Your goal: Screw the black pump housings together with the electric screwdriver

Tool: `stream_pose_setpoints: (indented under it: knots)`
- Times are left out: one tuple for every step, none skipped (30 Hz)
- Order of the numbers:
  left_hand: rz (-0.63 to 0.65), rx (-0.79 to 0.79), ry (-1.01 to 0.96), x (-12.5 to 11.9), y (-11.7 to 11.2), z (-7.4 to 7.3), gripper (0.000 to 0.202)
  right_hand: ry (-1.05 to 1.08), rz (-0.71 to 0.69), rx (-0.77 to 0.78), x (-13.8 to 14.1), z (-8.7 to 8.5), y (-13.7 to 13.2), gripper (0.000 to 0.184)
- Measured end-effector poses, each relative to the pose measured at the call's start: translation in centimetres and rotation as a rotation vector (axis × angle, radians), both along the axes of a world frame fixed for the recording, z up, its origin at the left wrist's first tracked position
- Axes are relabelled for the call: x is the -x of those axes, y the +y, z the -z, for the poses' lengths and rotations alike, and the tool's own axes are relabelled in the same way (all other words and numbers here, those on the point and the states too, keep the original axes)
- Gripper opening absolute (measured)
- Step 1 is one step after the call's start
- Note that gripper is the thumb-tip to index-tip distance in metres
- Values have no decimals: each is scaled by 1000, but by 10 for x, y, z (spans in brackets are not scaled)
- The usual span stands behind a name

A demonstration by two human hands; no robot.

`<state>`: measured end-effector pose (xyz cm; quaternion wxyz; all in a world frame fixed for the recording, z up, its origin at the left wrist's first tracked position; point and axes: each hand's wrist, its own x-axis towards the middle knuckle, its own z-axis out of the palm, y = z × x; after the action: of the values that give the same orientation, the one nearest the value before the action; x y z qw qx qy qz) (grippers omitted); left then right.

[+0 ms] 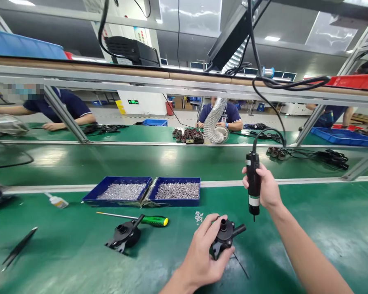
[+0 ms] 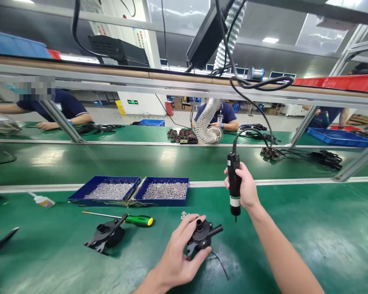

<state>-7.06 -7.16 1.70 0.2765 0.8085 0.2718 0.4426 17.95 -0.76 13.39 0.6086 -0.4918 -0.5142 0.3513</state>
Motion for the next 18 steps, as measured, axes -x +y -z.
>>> stream_pose_setpoints:
  knots:
    - [15,-59,16,-1,-3,0,75,135,-33,7,6,-18,-12,30]
    - [31,-115,39,-2,-6,0,78,226,-57,12,12,-34,-23,33]
    - [48,-167,67,-3,-8,1,81,284,-80,18,19,-48,-33,35]
    - [61,-212,93,-5,-10,2,83,306,-102,15,25,-59,-42,37]
    - [68,-244,113,-7,-12,3,85,308,-120,1,31,-66,-51,40]
    - [67,-256,121,-8,-13,4,85,302,-142,-24,37,-70,-59,42]
    - [58,-237,116,-10,-13,4,84,292,-167,-62,42,-71,-67,46]
    - [45,-192,98,-11,-13,4,82,281,-189,-105,48,-69,-75,47]
    - [33,-130,69,-11,-12,2,78,268,-205,-146,53,-65,-82,45]
    - [27,-56,36,-10,-10,-1,73,259,-217,-175,58,-61,-89,41]
    - [27,17,5,-8,-8,-5,68,254,-221,-196,64,-57,-95,35]
    - [35,74,-21,-6,-6,-11,64,255,-213,-212,69,-54,-100,28]
    - [49,112,-36,-2,-4,-17,61,261,-195,-227,75,-53,-103,23]
    - [66,135,-39,1,-2,-23,60,270,-176,-246,80,-53,-106,20]
    - [86,152,-29,5,0,-30,58,279,-160,-267,85,-55,-107,19]
    - [105,166,-12,8,2,-35,57,286,-146,-290,90,-57,-106,19]
    - [123,181,8,11,3,-39,56,288,-138,-307,94,-59,-104,19]
    - [138,197,25,13,4,-42,55,287,-139,-317,97,-61,-101,18]
